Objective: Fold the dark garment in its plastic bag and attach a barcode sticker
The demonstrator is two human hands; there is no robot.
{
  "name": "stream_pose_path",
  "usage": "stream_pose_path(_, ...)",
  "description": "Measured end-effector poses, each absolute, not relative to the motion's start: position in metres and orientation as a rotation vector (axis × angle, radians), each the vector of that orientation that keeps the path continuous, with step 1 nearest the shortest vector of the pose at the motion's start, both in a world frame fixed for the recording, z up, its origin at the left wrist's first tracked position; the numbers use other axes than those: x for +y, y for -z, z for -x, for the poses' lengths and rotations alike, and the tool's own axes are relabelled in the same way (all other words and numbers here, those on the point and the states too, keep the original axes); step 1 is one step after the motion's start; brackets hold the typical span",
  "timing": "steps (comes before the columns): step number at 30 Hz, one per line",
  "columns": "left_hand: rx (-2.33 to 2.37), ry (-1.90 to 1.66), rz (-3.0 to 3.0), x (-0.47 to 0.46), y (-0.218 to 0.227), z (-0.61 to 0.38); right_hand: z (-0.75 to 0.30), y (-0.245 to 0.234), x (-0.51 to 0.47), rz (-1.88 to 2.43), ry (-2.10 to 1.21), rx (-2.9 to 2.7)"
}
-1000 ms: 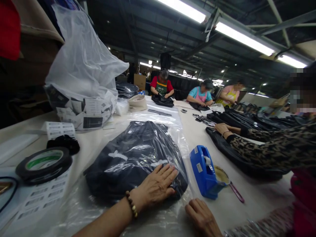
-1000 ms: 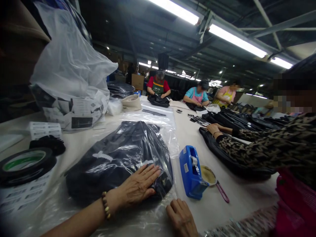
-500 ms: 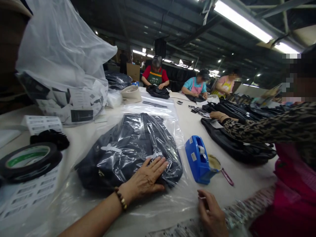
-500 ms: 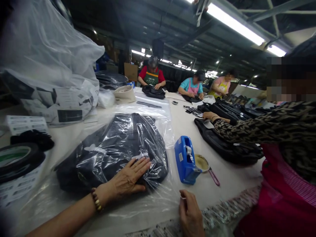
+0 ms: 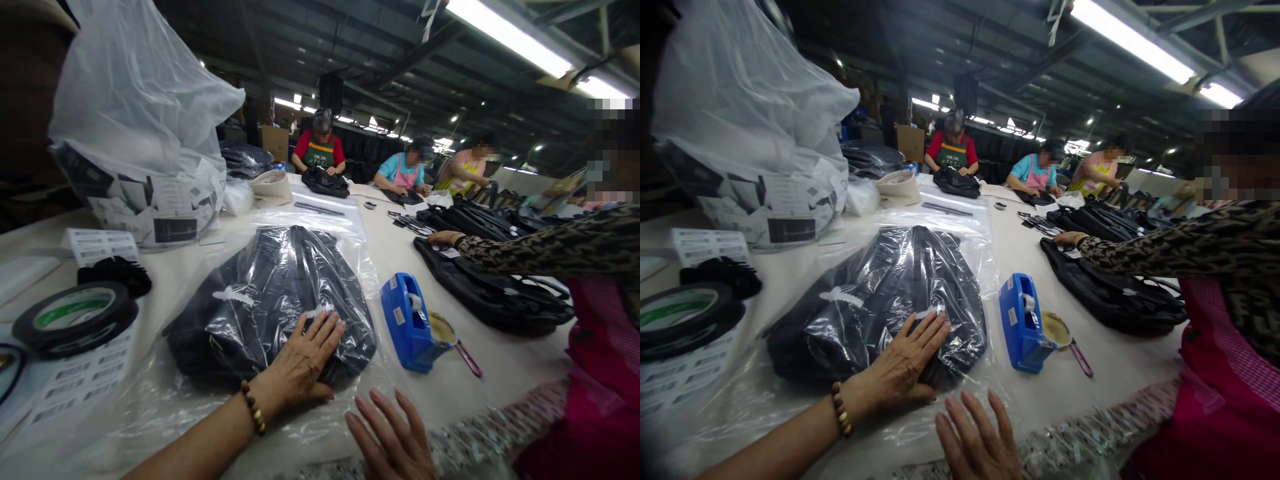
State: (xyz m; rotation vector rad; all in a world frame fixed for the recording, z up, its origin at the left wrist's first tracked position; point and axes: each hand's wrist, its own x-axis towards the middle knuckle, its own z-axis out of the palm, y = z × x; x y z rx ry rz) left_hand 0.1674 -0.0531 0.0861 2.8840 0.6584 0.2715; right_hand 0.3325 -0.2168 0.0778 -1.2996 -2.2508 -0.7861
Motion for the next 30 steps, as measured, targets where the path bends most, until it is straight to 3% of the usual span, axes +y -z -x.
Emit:
stream_pose_path(9, 0.731, -0.352, -2.848, -0.058, -0.078, -0.155, -0.328, -0.075, -0.159, 1.282, 0.558, -2.45)
stream_pose_path(20, 0.403, -0.234, -3.079, -0.101, -0.071, -0.065, -0.337, -0.095, -0.17, 1.338, 0.195, -2.729)
stream_pose_path(30, 0.507, -0.539, -3.163, -0.105, -0.063, -0.078, -0.331, -0.077, -0.167, 1.214, 0.472, -2.618)
